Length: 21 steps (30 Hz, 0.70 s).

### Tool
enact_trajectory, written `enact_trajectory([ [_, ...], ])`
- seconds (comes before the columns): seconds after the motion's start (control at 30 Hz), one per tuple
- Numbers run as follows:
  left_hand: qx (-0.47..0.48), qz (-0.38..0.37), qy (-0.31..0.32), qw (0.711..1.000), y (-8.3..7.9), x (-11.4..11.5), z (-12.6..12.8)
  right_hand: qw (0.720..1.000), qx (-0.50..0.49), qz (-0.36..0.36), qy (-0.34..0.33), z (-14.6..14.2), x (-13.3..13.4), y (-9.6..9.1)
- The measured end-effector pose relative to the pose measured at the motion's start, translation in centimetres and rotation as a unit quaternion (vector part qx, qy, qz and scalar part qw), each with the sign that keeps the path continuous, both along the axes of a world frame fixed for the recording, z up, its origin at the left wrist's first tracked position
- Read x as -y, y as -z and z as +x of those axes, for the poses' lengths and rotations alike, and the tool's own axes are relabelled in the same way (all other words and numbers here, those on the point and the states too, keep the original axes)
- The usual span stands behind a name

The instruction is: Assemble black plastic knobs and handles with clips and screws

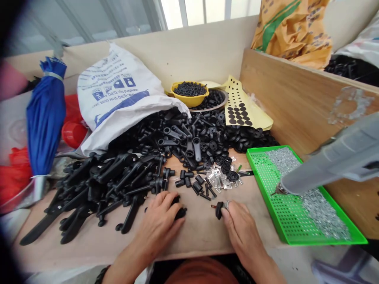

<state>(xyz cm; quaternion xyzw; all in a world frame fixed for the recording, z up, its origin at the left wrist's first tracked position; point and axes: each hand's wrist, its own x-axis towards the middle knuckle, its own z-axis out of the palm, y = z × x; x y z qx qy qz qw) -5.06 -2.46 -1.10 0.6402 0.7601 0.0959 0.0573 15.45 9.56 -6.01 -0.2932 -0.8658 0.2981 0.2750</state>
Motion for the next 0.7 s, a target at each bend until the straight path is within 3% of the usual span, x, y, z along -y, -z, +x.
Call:
enact_trajectory([
  [0.1, 0.01, 0.054, 0.03, 0.998, 1.1, -0.1, 0.2, 1.0, -0.014, 0.007, 0.003, -0.2, 0.3, -0.4],
  [0.23, 0.223, 0.12, 0.079, 0.964, 1.0, -1.2, 0.6, 1.0, -0.015, 0.012, 0.003, 0.0, 0.5, -1.5],
  [0.33, 0.396, 0.073, 0.07, 0.912, 0.3, -2.3, 1.0, 0.999, -0.029, 0.037, 0.001, 0.3, 0.5, -2.5],
  [0.47, 0.543, 0.025, 0.043, 0.838, 0.2, -3.4, 2.1, 0.997, -0.043, 0.07, -0.009, 0.5, 0.4, -3.7],
  [0.57, 0.6, 0.003, 0.016, 0.8, 0.6, -3.8, 2.7, 0.996, -0.038, 0.082, -0.021, 0.5, 0.3, -4.0],
  [0.7, 0.627, -0.018, 0.011, 0.778, 0.4, -4.2, 3.2, 0.992, -0.014, 0.118, -0.043, 0.7, 0.1, -3.5],
])
